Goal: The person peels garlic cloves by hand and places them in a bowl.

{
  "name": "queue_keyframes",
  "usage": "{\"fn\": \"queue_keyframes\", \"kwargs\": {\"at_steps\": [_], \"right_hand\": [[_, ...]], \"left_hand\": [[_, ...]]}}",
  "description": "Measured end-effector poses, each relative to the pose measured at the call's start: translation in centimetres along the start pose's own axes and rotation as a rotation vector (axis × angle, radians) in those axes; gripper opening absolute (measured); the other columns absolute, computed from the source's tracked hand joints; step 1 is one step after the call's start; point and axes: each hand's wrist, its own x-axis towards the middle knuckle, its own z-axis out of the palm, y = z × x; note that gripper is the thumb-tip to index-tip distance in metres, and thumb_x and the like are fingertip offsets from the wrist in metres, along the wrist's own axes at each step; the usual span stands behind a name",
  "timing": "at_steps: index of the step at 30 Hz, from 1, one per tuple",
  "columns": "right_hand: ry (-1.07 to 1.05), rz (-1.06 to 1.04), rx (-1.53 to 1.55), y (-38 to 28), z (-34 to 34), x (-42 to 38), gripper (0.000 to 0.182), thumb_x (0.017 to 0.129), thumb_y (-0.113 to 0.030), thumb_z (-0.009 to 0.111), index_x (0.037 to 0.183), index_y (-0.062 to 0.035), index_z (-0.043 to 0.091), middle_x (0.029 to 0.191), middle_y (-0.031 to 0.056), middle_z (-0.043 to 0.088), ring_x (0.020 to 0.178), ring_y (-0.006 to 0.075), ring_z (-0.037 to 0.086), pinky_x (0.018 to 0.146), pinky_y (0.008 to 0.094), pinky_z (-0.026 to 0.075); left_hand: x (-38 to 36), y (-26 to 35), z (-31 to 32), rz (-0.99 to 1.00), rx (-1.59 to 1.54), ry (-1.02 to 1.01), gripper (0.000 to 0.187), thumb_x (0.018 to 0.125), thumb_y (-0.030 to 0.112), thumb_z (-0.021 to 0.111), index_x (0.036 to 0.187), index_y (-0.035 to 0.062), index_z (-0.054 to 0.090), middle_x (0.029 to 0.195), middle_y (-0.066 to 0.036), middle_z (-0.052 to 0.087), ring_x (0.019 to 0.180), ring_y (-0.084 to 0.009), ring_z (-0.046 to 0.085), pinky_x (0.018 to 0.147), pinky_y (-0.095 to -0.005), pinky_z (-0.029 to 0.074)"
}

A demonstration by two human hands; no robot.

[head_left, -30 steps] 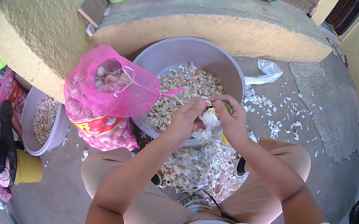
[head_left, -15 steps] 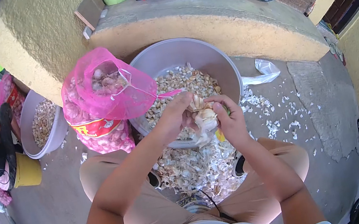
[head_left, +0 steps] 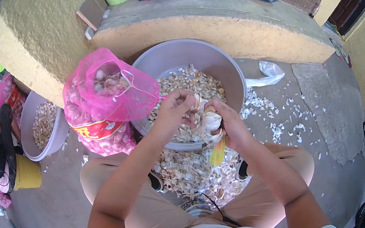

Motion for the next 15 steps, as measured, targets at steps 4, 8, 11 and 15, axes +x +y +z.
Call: {"fn": "queue_keyframes", "kwargs": {"at_steps": [4,8,11,15], "right_hand": [[-0.106,0.075,-0.206,-0.2,-1.2,0.6,0.033,0.086,-0.036,0.051,0.095,-0.0037,0.055,0.077,0.001,0.055,0.062,0.0084,0.052,0.052,0.0217,0.043],[-0.167,0.049,-0.517,-0.9,-0.9,0.4,0.034,0.083,-0.036,0.056,0.09,-0.003,0.058,0.074,0.0009,0.057,0.065,0.007,0.051,0.057,0.0209,0.042],[-0.197,-0.108,-0.569,-0.5,-0.7,0.5,0.032,0.083,-0.035,0.056,0.088,-0.0027,0.059,0.074,0.0017,0.058,0.066,0.0051,0.051,0.058,0.0199,0.04],[-0.265,-0.144,-0.644,-1.4,-0.5,-0.1,0.029,0.083,-0.031,0.056,0.086,-0.002,0.06,0.079,0.0021,0.058,0.071,0.0055,0.05,0.061,0.0204,0.04]], "left_hand": [[0.1,0.0,0.3,0.059,-0.074,0.061,0.021,0.085,0.02,0.053,0.096,0.0028,0.049,0.076,-0.004,0.052,0.057,-0.0092,0.051,0.046,-0.0248,0.049],[-0.1,0.1,-0.1,0.084,0.08,-0.045,0.018,0.085,0.019,0.053,0.094,0.0031,0.05,0.071,-0.002,0.052,0.054,-0.0074,0.049,0.046,-0.0231,0.047],[-0.5,-0.2,0.2,0.058,0.171,-0.122,0.018,0.086,0.019,0.052,0.093,0.0036,0.05,0.07,-0.002,0.052,0.054,-0.0066,0.049,0.046,-0.0219,0.045],[-1.0,0.4,-0.1,-0.068,-0.075,-0.141,0.018,0.086,0.022,0.052,0.093,0.0056,0.049,0.071,-0.001,0.053,0.054,-0.0068,0.051,0.048,-0.0209,0.044]]}}
